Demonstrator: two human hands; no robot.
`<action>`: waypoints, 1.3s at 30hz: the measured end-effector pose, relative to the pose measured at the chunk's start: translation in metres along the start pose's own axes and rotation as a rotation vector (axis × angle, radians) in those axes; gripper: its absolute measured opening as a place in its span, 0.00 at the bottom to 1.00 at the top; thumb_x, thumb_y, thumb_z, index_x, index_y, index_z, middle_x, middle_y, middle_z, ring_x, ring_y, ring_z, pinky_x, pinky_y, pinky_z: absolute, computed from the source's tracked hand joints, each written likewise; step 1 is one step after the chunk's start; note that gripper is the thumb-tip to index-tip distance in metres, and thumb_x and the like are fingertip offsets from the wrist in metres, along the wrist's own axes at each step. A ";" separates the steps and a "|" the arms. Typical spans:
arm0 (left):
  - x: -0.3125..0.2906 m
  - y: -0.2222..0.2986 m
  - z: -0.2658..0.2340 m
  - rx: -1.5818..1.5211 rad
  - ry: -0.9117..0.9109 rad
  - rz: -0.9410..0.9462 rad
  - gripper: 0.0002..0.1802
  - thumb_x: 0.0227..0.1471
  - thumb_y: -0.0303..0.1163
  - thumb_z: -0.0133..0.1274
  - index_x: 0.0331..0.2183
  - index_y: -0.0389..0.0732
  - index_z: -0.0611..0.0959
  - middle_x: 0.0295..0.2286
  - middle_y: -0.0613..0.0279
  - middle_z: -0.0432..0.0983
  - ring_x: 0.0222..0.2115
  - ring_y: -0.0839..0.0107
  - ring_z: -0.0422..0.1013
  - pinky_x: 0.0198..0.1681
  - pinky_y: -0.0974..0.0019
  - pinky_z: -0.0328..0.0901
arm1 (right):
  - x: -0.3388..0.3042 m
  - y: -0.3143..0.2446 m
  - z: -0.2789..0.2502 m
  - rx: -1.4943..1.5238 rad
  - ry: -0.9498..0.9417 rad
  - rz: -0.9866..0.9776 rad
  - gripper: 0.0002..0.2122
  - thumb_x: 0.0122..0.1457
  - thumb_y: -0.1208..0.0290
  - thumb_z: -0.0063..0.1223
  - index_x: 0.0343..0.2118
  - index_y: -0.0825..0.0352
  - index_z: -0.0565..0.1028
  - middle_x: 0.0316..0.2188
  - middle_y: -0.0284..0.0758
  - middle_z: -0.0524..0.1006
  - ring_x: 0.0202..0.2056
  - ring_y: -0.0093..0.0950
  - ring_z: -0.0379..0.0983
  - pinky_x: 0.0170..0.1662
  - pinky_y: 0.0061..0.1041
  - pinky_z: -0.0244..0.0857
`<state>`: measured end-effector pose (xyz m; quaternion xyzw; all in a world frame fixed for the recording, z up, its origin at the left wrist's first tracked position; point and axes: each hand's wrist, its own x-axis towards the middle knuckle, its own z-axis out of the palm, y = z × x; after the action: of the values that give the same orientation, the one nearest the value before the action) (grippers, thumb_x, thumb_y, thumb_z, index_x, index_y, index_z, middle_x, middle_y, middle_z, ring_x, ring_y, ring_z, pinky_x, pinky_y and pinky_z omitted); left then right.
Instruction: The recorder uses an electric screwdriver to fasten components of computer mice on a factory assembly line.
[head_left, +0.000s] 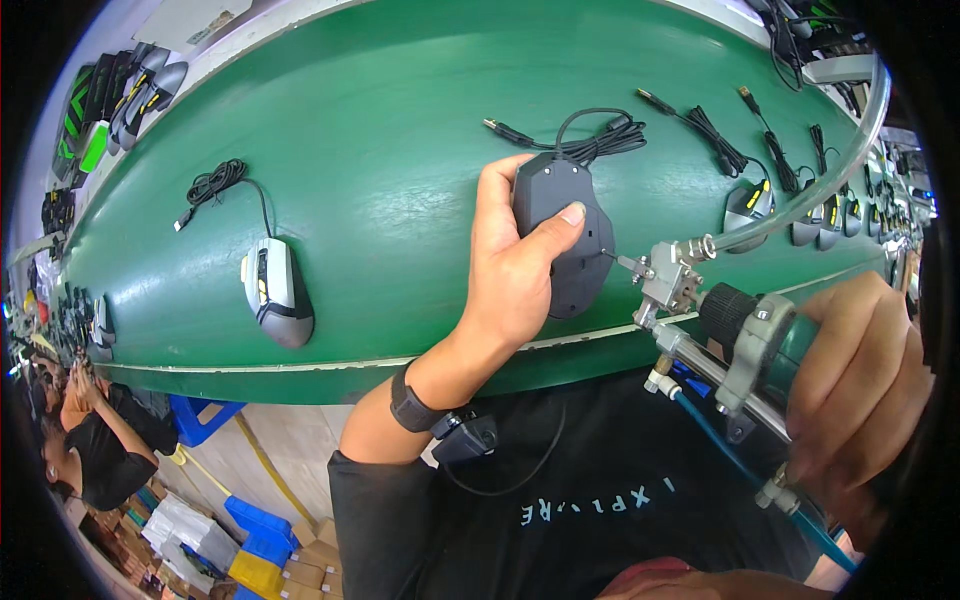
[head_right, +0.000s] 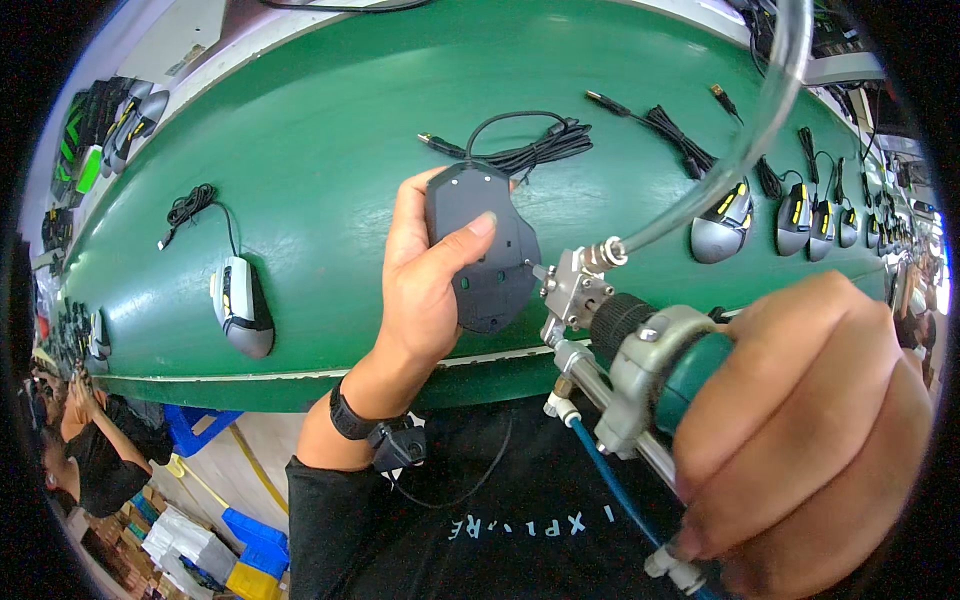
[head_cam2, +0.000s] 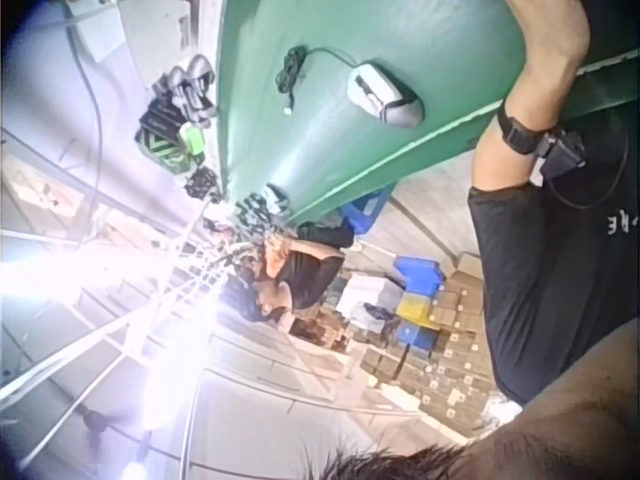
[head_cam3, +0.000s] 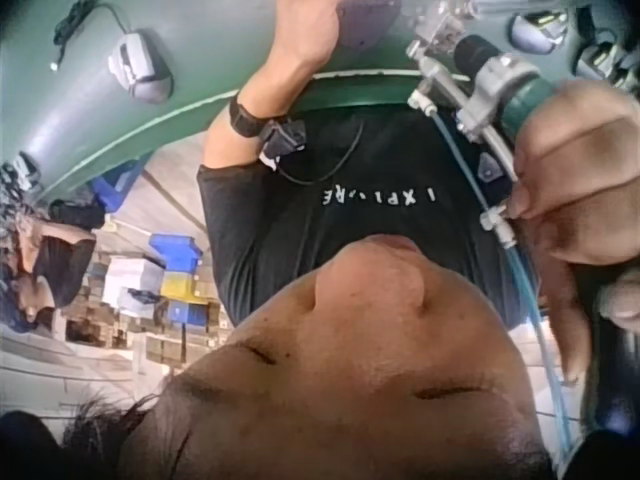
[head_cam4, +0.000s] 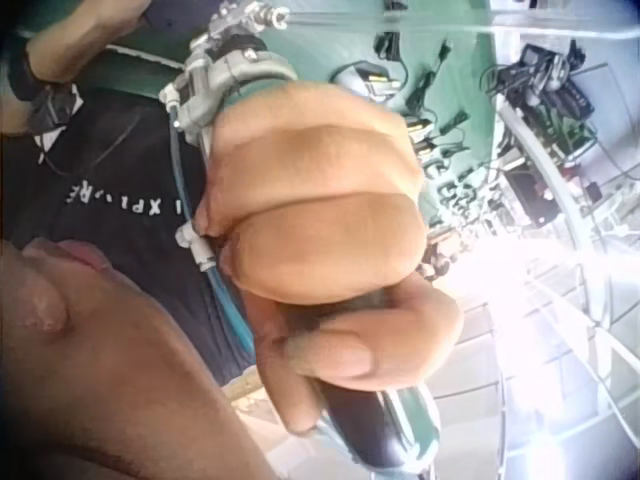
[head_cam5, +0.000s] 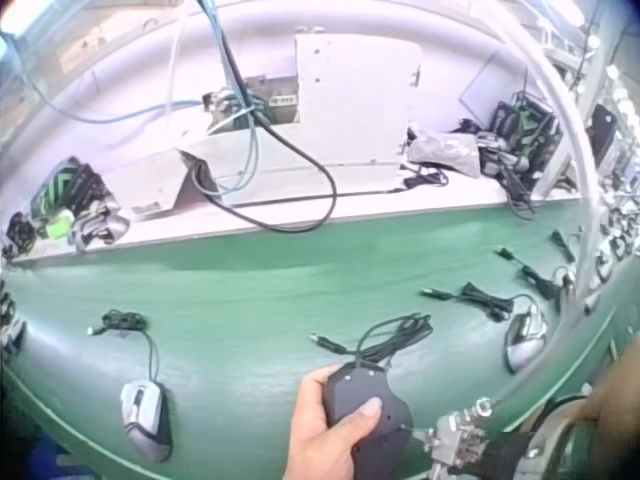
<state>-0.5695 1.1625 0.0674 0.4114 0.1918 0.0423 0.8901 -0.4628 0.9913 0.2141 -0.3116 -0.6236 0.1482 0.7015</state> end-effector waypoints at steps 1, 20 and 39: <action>0.000 0.000 -0.001 0.013 0.017 0.001 0.21 0.53 0.24 0.52 0.49 0.35 0.67 0.44 0.52 0.74 0.40 0.70 0.72 0.45 0.65 0.68 | 0.000 0.001 0.000 0.003 0.001 -0.018 0.05 0.51 0.88 0.55 0.24 0.71 0.78 0.23 0.36 0.80 0.23 0.20 0.78 0.28 0.14 0.75; 0.002 0.000 -0.012 -0.146 -0.061 -0.085 0.23 0.66 0.40 0.35 0.52 0.34 0.69 0.42 0.54 0.75 0.40 0.67 0.74 0.45 0.63 0.69 | -0.009 0.012 0.013 0.308 -0.038 -0.273 0.11 0.49 0.92 0.46 0.24 0.72 0.80 0.26 0.40 0.81 0.27 0.24 0.80 0.35 0.13 0.76; -0.008 0.005 -0.020 -0.121 -0.096 -0.066 0.21 0.67 0.38 0.35 0.53 0.34 0.70 0.42 0.59 0.74 0.42 0.73 0.72 0.47 0.68 0.66 | 0.010 0.033 0.019 0.146 -0.117 -0.200 0.09 0.49 0.92 0.54 0.26 0.70 0.81 0.28 0.37 0.81 0.32 0.23 0.80 0.40 0.12 0.76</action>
<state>-0.5840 1.1784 0.0619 0.3519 0.1596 0.0049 0.9223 -0.4729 1.0276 0.2021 -0.1867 -0.6791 0.1404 0.6959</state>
